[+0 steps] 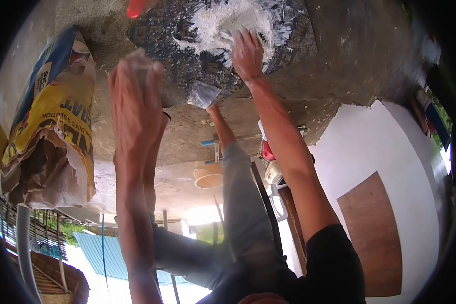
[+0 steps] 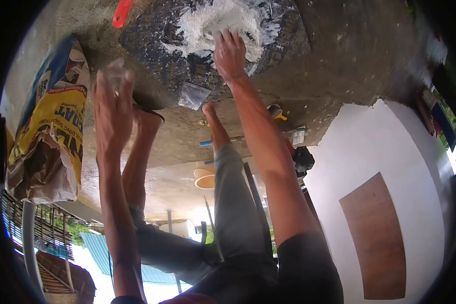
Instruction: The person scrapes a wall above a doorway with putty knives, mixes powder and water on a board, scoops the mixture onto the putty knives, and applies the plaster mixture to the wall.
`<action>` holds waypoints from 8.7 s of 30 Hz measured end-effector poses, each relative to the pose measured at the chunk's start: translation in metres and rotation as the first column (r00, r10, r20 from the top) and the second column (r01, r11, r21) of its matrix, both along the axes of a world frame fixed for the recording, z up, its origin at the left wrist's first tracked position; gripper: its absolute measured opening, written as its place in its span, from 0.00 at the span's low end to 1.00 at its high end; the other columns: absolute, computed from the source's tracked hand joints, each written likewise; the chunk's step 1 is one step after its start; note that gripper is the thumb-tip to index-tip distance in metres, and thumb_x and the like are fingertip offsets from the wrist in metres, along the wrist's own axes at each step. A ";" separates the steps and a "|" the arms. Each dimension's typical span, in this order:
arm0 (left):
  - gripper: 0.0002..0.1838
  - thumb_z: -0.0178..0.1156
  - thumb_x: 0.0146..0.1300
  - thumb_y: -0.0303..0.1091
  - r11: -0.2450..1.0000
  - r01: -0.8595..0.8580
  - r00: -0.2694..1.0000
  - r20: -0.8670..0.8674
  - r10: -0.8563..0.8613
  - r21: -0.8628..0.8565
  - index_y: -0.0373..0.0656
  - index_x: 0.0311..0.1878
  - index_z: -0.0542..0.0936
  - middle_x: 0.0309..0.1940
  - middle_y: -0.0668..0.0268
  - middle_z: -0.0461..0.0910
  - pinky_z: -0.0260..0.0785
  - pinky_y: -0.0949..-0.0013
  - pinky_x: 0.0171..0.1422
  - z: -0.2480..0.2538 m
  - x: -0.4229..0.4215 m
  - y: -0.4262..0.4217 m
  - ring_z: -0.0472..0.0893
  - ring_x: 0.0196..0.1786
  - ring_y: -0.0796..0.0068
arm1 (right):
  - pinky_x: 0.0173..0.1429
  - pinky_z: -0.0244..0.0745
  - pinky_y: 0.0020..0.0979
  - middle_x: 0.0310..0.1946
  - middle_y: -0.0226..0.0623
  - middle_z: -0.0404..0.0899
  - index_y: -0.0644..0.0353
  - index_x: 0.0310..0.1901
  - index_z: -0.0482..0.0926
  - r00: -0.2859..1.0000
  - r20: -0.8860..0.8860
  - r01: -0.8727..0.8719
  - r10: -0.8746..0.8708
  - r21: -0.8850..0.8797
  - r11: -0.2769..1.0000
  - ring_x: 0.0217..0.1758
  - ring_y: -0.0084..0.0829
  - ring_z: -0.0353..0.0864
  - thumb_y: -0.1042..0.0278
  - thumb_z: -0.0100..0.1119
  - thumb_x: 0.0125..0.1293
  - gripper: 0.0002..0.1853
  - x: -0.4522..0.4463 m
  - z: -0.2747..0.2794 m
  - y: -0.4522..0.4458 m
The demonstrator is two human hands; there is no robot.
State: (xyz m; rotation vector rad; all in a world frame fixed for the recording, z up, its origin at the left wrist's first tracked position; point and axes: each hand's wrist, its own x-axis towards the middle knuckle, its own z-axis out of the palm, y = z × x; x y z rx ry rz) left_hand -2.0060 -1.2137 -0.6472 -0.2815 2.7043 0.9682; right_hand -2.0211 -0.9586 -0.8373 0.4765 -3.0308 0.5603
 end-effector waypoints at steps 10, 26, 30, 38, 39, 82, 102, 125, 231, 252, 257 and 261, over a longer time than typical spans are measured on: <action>0.44 0.46 0.69 0.71 0.985 0.107 0.910 0.412 -0.042 -0.137 0.39 0.69 0.72 0.55 0.48 0.81 0.70 0.52 0.64 -0.209 -0.220 -0.065 0.80 0.57 0.55 | 0.51 0.78 0.44 0.49 0.48 0.82 0.66 0.54 0.78 0.769 0.243 0.629 -0.592 -0.119 0.768 0.45 0.52 0.82 0.72 0.57 0.66 0.16 0.028 0.028 0.081; 0.25 0.57 0.69 0.57 0.932 -0.323 0.922 0.274 0.272 0.164 0.41 0.34 0.82 0.20 0.74 0.73 0.57 0.76 0.24 -0.104 -0.142 0.004 0.68 0.20 0.85 | 0.43 0.86 0.49 0.52 0.50 0.81 0.66 0.53 0.78 0.245 0.492 0.949 -0.836 -0.300 0.101 0.49 0.51 0.83 0.72 0.58 0.68 0.14 0.027 -0.048 0.041; 0.27 0.55 0.70 0.59 0.959 -0.253 0.916 0.351 0.195 0.127 0.39 0.36 0.83 0.21 0.70 0.74 0.63 0.70 0.29 -0.069 -0.109 0.012 0.72 0.23 0.80 | 0.49 0.79 0.49 0.49 0.49 0.82 0.63 0.56 0.80 0.689 0.282 0.723 -0.668 -0.202 0.661 0.48 0.49 0.83 0.75 0.57 0.67 0.16 -0.027 0.021 0.032; 0.25 0.55 0.69 0.55 0.987 0.087 0.932 0.361 -0.034 -0.133 0.39 0.44 0.82 0.34 0.48 0.84 0.73 0.50 0.48 -0.022 -0.075 0.041 0.83 0.41 0.43 | 0.47 0.83 0.37 0.42 0.34 0.80 0.56 0.47 0.82 0.988 -0.007 0.153 -0.153 -0.001 0.988 0.44 0.39 0.80 0.82 0.59 0.57 0.16 -0.032 0.017 0.033; 0.24 0.55 0.69 0.55 0.982 0.115 0.941 0.334 -0.059 -0.149 0.40 0.44 0.82 0.34 0.49 0.84 0.73 0.49 0.48 -0.023 -0.071 0.042 0.83 0.42 0.43 | 0.47 0.83 0.37 0.42 0.33 0.79 0.56 0.47 0.82 0.986 -0.006 0.169 -0.169 -0.016 0.985 0.44 0.38 0.80 0.82 0.59 0.57 0.16 -0.031 0.034 0.036; 0.29 0.56 0.66 0.62 0.988 0.094 0.990 0.090 -0.105 0.121 0.43 0.49 0.84 0.29 0.60 0.80 0.70 0.64 0.42 -0.100 -0.161 -0.007 0.78 0.32 0.70 | 0.47 0.91 0.42 0.57 0.39 0.77 0.59 0.65 0.70 -0.029 0.922 0.824 -0.386 -0.197 -0.531 0.53 0.36 0.82 0.76 0.54 0.70 0.22 0.156 -0.015 0.056; 0.34 0.49 0.69 0.67 0.940 -0.261 0.942 0.155 0.297 -0.219 0.46 0.58 0.82 0.42 0.59 0.84 0.70 0.60 0.47 -0.143 -0.201 0.037 0.79 0.36 0.73 | 0.47 0.79 0.50 0.42 0.57 0.81 0.69 0.49 0.77 0.794 0.206 0.608 -0.573 -0.249 0.754 0.46 0.54 0.84 0.74 0.57 0.65 0.12 -0.037 0.029 0.054; 0.38 0.58 0.68 0.44 0.875 0.012 0.714 0.617 0.332 -0.484 0.37 0.76 0.57 0.72 0.46 0.64 0.51 0.44 0.76 -0.128 0.173 -0.033 0.58 0.76 0.46 | 0.63 0.71 0.51 0.44 0.49 0.83 0.63 0.50 0.81 0.997 0.070 -0.042 0.042 -0.005 0.999 0.55 0.51 0.78 0.75 0.52 0.62 0.15 -0.177 -0.030 0.064; 0.12 0.65 0.69 0.35 0.628 -0.650 0.743 0.528 0.411 0.427 0.38 0.45 0.75 0.29 0.70 0.75 0.65 0.76 0.29 -0.117 0.172 0.023 0.70 0.26 0.85 | 0.53 0.74 0.49 0.42 0.57 0.83 0.69 0.46 0.78 0.747 0.277 0.621 -0.604 0.034 0.783 0.50 0.61 0.80 0.71 0.57 0.64 0.12 -0.032 0.034 0.094; 0.16 0.67 0.67 0.38 0.594 -0.622 0.749 0.608 0.263 0.510 0.36 0.48 0.77 0.35 0.65 0.84 0.73 0.74 0.32 -0.109 0.183 0.057 0.80 0.34 0.82 | 0.69 0.67 0.43 0.55 0.32 0.80 0.50 0.52 0.85 0.831 0.091 -0.551 0.550 0.275 0.788 0.62 0.40 0.73 0.71 0.56 0.68 0.13 -0.081 0.038 0.084; 0.14 0.66 0.68 0.35 0.587 -0.628 0.737 0.633 0.238 0.510 0.37 0.49 0.77 0.37 0.65 0.84 0.72 0.75 0.34 -0.110 0.184 0.060 0.81 0.35 0.83 | 0.55 0.73 0.42 0.42 0.35 0.80 0.56 0.45 0.84 0.901 0.019 -0.434 0.434 0.080 0.897 0.48 0.41 0.75 0.79 0.57 0.58 0.14 -0.052 0.048 0.063; 0.12 0.66 0.68 0.34 0.551 -0.610 0.764 0.607 0.218 0.570 0.39 0.49 0.78 0.35 0.68 0.83 0.71 0.75 0.32 -0.103 0.180 0.065 0.78 0.32 0.84 | 0.55 0.74 0.44 0.41 0.37 0.80 0.57 0.45 0.84 0.972 0.054 -0.233 0.228 0.102 0.967 0.48 0.43 0.76 0.80 0.56 0.58 0.14 -0.064 0.035 0.061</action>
